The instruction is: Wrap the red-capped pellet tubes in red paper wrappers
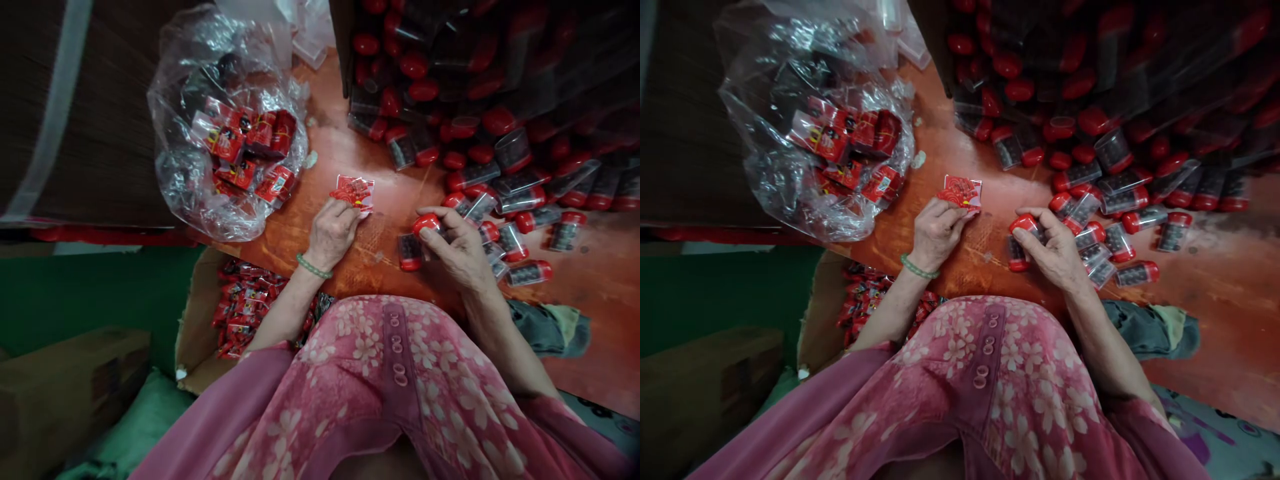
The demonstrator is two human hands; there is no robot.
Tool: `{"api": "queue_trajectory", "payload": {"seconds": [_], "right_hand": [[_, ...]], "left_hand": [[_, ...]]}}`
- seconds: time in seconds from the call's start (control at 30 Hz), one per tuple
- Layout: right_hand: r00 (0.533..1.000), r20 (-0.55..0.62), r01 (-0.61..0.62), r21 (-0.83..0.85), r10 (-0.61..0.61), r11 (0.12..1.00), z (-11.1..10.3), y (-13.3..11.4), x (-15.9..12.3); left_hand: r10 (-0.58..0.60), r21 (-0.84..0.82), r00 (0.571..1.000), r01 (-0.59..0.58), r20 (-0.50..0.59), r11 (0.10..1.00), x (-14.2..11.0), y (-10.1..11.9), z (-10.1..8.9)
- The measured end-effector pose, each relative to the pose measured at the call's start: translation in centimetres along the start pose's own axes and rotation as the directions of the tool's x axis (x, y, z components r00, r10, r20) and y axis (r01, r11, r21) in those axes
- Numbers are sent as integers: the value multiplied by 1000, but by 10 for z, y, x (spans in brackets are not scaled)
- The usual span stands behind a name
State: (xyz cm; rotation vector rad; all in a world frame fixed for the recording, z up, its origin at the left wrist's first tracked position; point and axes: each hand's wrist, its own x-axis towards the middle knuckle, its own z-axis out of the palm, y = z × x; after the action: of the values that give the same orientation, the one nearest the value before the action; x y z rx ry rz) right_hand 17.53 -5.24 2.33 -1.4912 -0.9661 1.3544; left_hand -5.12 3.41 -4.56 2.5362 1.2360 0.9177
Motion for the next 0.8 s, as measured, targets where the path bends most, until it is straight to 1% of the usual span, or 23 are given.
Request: {"api": "queue_trajectory", "payload": {"seconds": [0.1,0.17,0.27,0.33,0.4,0.47,0.5,0.57,0.63,0.7,0.8], "right_hand": [[1000,-15,3,-2,-3,1000,1,1,2],[1000,-16,1,-3,-1,1000,2,2,3],[1000,-18,-11,1,11,1000,5,2,4],[1000,-21,-15,0,15,1000,6,3,4],[1000,-14,-12,-6,12,1000,5,3,4],[1000,12,-5,4,5,1000,2,4,4],[1000,30,-1,15,1,1000,0,3,4],[998,55,17,25,-18,1000,-3,2,3],[997,39,66,-18,-65,998,-4,-3,2],[988,4,157,-100,-157,982,-2,-11,-1],[950,-23,299,-204,-310,932,5,-24,-5]], "left_hand": [[60,-51,998,-59,20,997,-4,3,-2],[68,-80,997,-65,43,995,-5,5,-6],[34,-143,996,-23,78,990,-4,4,-13],[-19,-192,995,36,94,981,-2,3,-16],[-90,-247,993,105,72,963,0,2,-19],[-151,-305,988,152,27,940,3,5,-22],[-165,-334,986,157,4,930,4,7,-25],[-156,-370,987,133,-32,920,7,13,-32],[-126,-374,991,97,-53,922,9,20,-41],[-102,-378,993,69,-66,923,10,28,-49],[-83,-429,993,38,-86,903,12,37,-57]]}}
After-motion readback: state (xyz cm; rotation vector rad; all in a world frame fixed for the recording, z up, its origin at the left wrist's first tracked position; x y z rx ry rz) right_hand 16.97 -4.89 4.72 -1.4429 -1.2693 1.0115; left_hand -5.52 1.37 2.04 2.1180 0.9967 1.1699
